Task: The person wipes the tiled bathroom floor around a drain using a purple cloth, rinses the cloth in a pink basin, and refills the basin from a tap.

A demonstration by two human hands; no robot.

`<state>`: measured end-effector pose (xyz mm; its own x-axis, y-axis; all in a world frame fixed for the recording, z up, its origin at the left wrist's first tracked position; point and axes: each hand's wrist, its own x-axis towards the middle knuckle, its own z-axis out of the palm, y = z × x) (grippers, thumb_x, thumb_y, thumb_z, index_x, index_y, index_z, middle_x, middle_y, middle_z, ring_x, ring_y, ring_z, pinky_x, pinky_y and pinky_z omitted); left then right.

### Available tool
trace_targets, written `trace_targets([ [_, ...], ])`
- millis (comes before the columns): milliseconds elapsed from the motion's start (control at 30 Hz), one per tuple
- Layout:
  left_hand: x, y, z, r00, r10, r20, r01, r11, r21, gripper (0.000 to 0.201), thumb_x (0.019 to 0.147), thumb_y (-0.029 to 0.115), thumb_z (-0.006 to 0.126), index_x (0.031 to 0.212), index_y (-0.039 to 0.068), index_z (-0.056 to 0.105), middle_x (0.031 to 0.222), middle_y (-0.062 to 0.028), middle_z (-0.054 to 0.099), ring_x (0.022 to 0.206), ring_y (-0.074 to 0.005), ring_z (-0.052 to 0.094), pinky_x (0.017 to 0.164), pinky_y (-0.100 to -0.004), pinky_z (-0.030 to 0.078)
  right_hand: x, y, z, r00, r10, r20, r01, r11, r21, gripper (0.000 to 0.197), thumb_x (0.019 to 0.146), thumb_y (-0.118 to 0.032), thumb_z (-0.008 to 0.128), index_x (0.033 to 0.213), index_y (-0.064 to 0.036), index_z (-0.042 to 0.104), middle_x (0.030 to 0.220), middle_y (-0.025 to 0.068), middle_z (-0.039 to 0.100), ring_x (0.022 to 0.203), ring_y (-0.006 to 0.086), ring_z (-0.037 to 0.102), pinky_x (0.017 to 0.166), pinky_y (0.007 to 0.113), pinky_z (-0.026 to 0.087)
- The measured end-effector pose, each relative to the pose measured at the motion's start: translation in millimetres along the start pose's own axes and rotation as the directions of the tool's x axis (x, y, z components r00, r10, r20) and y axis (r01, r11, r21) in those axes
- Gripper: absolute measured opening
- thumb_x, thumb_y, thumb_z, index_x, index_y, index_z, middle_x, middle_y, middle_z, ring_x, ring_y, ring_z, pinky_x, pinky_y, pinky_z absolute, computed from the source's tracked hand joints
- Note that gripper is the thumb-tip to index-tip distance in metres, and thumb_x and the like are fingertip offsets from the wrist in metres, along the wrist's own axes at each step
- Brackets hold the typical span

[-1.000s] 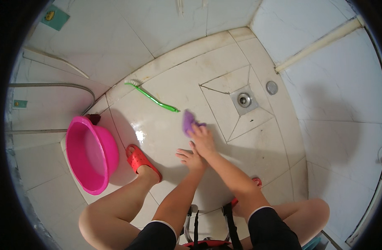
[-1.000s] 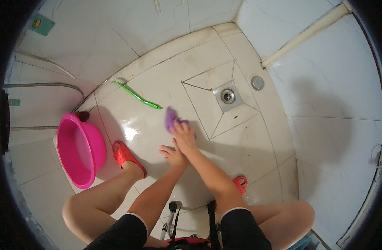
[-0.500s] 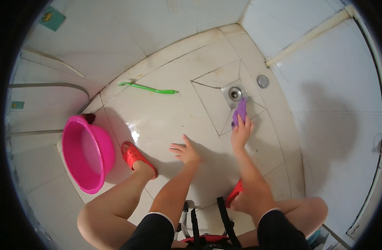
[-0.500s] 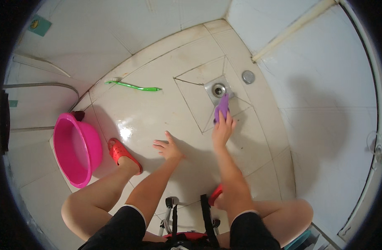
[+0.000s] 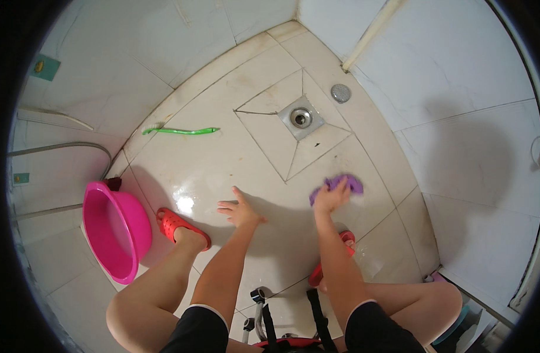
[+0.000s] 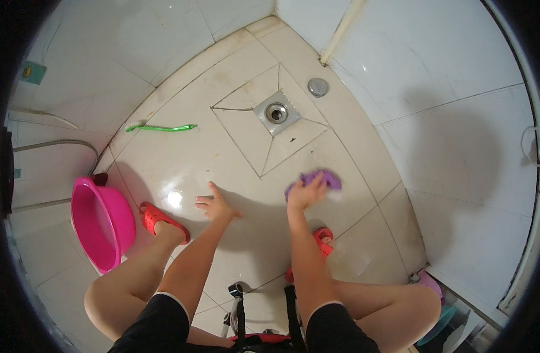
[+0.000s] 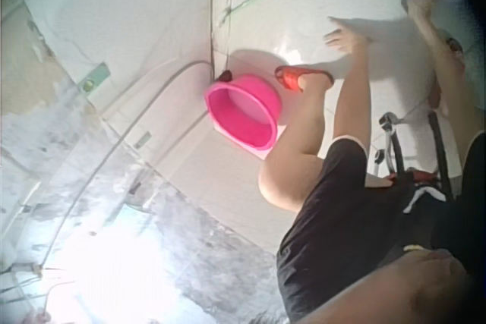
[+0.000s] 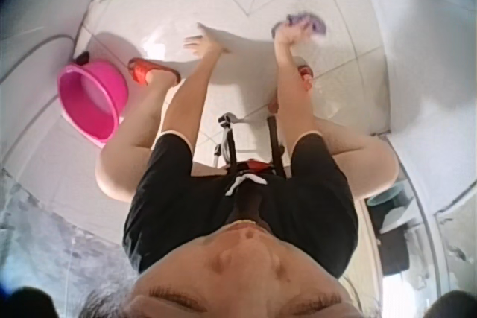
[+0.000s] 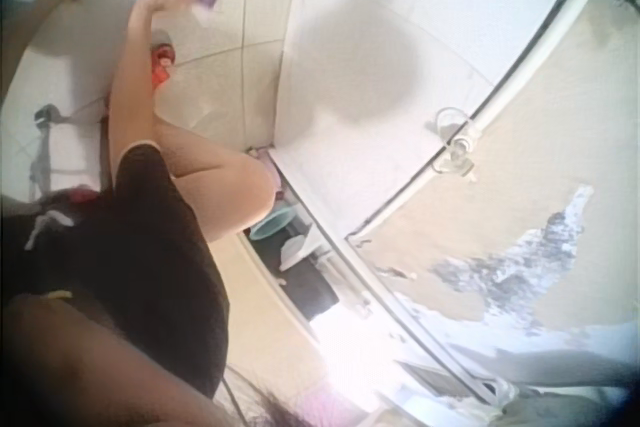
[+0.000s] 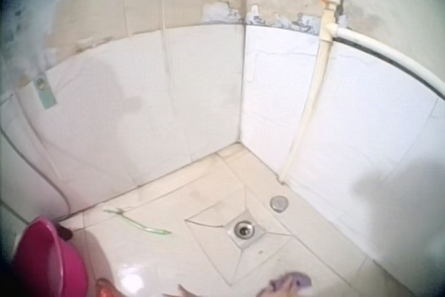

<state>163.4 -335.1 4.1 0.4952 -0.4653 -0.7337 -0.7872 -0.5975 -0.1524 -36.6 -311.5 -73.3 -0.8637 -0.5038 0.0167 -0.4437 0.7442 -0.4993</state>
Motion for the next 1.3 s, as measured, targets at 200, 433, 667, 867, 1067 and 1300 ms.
trace_targets([
  [200,1,2,1,1.0,0.018,0.003,-0.018,1.0,-0.018,0.129,0.054,0.025,0.085,0.141,0.022,-0.01,0.139,-0.0356,-0.013,0.133,-0.0476,-0.004,0.102,-0.0514,0.029,66,-49,19,0.959,-0.282,0.036,0.231,0.847,0.479,0.054,0.065,-0.002,0.059,0.119,-0.0003,0.052,0.116,0.0252,0.05,0.103,0.0394,0.049,0.093,0.042,0.038],
  [433,3,-3,1,1.0,0.015,0.005,-0.015,0.997,-0.07,0.135,0.05,0.025,0.087,0.141,0.024,-0.013,0.139,-0.0334,-0.016,0.133,-0.0455,-0.005,0.102,-0.0516,0.027,95,42,-25,0.973,-0.066,-0.222,0.122,0.96,0.252,0.055,0.062,-0.001,0.057,0.117,0.0005,0.053,0.118,0.0257,0.051,0.104,0.0399,0.05,0.091,0.043,0.04],
  [667,2,0,-2,0.999,0.035,0.028,-0.035,0.999,0.004,0.135,0.05,0.029,0.087,0.141,0.023,-0.011,0.138,-0.0362,-0.013,0.132,-0.0489,-0.003,0.1,-0.0527,0.03,149,5,20,0.96,-0.276,-0.046,0.276,0.961,-0.01,0.055,0.062,-0.001,0.058,0.117,-0.0073,0.056,0.122,0.0196,0.051,0.112,0.0337,0.048,0.099,0.042,0.029],
  [867,0,3,-9,1.0,0.012,0.025,-0.013,0.999,0.051,0.133,0.05,0.032,0.087,0.142,0.022,-0.009,0.138,-0.0379,-0.01,0.131,-0.051,-0.001,0.099,-0.0512,0.034,138,-86,62,0.871,-0.477,0.116,0.467,0.878,0.1,0.056,0.063,-0.001,0.061,0.117,-0.0117,0.057,0.12,0.0165,0.053,0.113,0.0312,0.046,0.1,0.042,0.029],
  [1067,0,6,-8,0.999,0.033,0.025,-0.034,0.998,0.061,0.132,0.051,0.033,0.086,0.142,0.021,-0.009,0.137,-0.0387,-0.009,0.13,-0.0526,0.0,0.097,-0.052,0.035,121,-92,63,0.769,-0.59,0.245,0.402,0.746,0.531,0.055,0.065,0.003,0.056,0.117,-0.012,0.057,0.12,0.0158,0.052,0.106,0.0344,0.047,0.096,0.04,0.035],
  [1300,-2,3,-10,0.999,0.05,0.012,-0.051,0.996,0.08,0.131,0.051,0.034,0.085,0.142,0.019,-0.008,0.138,-0.0391,-0.006,0.13,-0.0538,-0.001,0.096,-0.0524,0.035,24,-40,15,0.959,-0.283,0.023,0.244,0.862,0.444,0.059,0.067,0.0,0.06,0.125,-0.0044,0.048,0.12,0.0226,0.046,0.111,0.0363,0.044,0.097,0.04,0.035],
])
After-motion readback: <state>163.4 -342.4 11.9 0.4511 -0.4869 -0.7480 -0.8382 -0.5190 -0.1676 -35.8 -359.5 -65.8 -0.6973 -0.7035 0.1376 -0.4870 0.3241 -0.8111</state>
